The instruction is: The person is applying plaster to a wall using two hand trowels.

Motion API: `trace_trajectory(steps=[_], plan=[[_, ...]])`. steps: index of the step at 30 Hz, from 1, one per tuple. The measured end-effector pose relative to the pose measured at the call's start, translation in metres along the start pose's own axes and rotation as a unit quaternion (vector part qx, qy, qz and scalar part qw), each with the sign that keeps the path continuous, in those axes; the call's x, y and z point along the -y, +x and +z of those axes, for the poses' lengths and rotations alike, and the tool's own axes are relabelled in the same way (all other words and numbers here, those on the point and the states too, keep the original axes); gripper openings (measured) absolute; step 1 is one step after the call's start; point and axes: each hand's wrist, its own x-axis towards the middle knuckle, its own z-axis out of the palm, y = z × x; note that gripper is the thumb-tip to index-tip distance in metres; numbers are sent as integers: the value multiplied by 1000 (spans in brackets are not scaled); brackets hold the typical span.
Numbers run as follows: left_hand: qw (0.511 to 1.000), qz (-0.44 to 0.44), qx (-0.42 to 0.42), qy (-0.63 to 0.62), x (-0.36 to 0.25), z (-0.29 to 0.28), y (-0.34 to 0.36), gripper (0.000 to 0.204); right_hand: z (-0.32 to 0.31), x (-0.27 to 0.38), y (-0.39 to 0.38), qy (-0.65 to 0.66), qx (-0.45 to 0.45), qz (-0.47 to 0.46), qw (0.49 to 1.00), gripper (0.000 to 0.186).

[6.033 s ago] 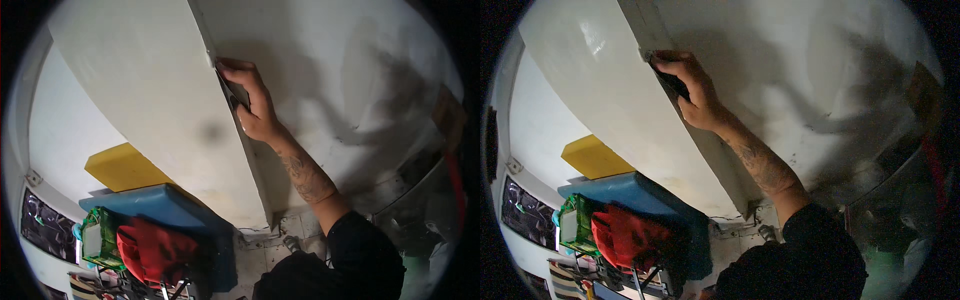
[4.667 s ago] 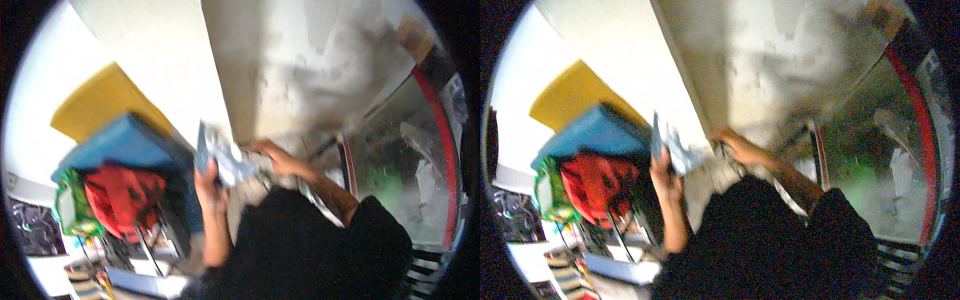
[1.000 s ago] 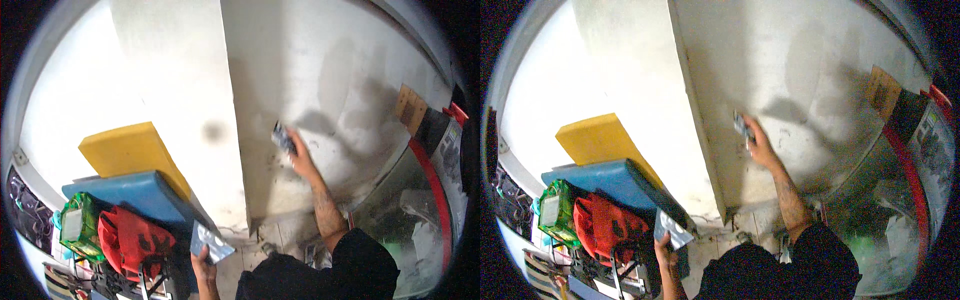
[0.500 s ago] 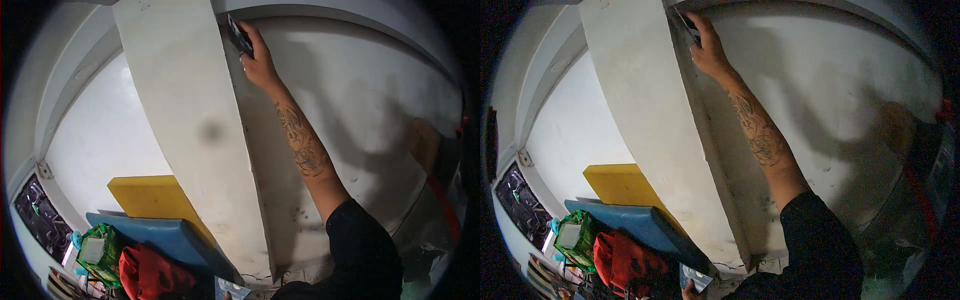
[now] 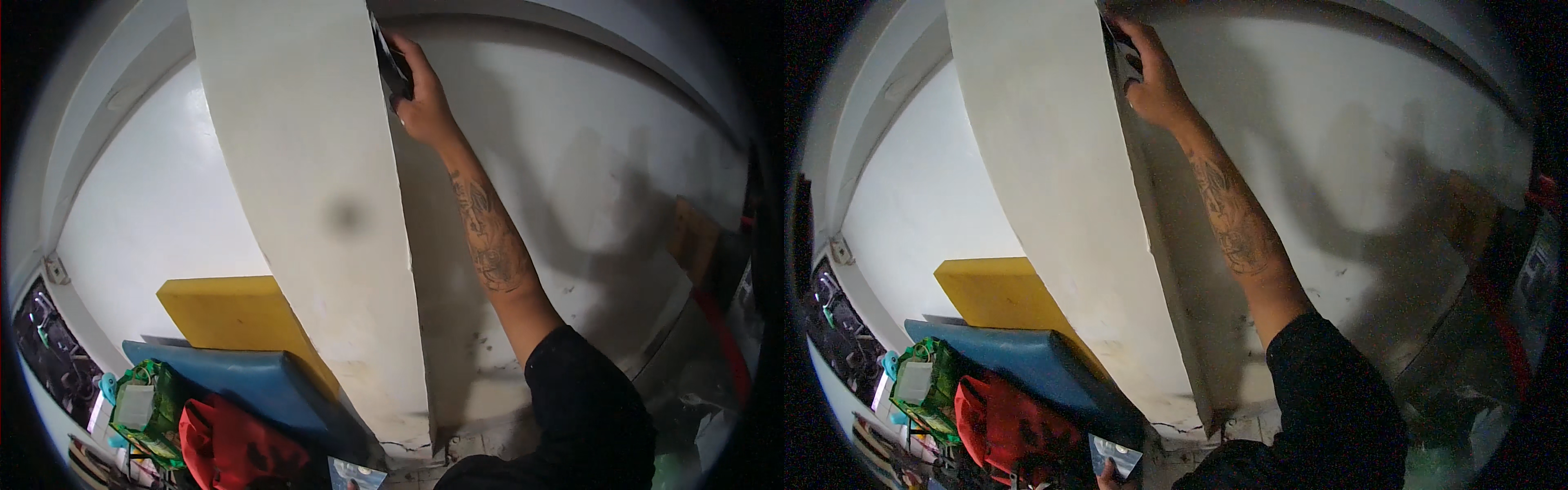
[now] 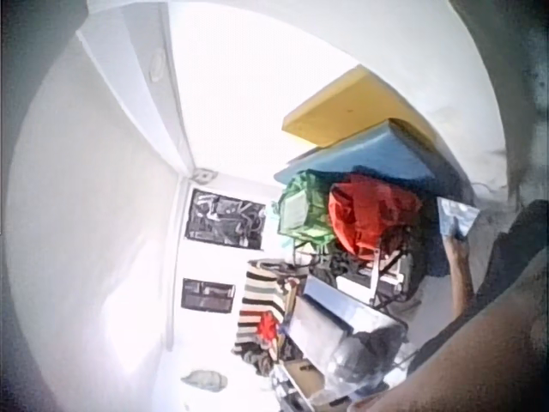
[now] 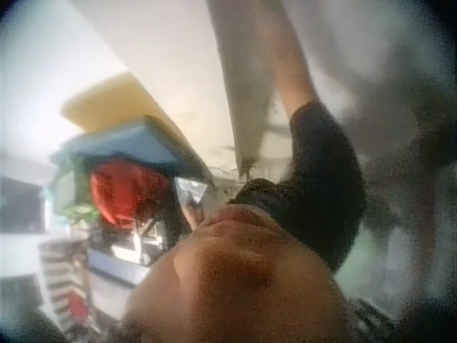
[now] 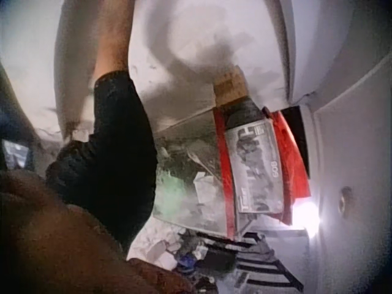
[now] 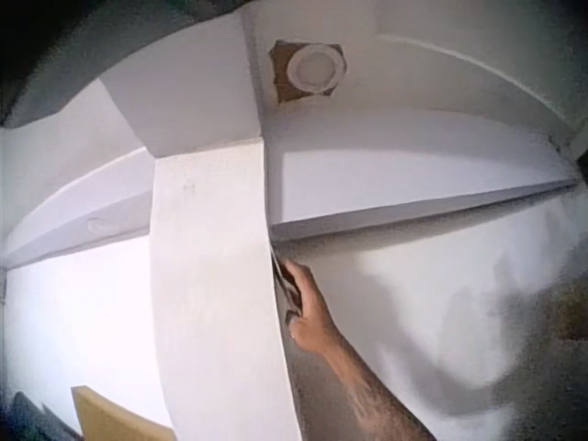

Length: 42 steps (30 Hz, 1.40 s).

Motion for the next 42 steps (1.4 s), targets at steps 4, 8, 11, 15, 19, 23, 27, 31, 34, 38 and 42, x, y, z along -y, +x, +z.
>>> trace_trajectory(steps=[4,8,11,15,19,23,27,31,34,38,42], plan=[[992,44,-41,115,-14,29,-35,28,-5,10,-35,-3,24,7,1000,70],[937,98,4,337,-14,-6,-29,33,-2,26,-84,21,40,61,997,72],[988,37,-99,113,-28,84,-62,36,-7,39,-126,22,45,99,994,72],[987,44,-80,131,-38,82,-60,35,1,53,-172,8,47,117,992,69],[993,33,-38,108,-39,66,-44,40,9,71,-219,24,29,169,985,61],[991,6,-19,135,-34,81,-46,37,9,87,-252,13,31,163,986,51],[989,-21,-9,148,-26,90,-47,36,13,102,-283,44,25,194,980,48],[986,-34,23,163,-10,104,-40,37,7,119,-319,70,33,236,969,46],[981,-51,57,176,7,135,-31,38,-25,140,-362,55,53,318,945,51],[974,-28,34,223,5,152,-17,41,-44,210,-409,73,-91,575,810,58],[968,25,111,224,6,193,-13,33,-44,264,-402,254,-104,677,683,63]])
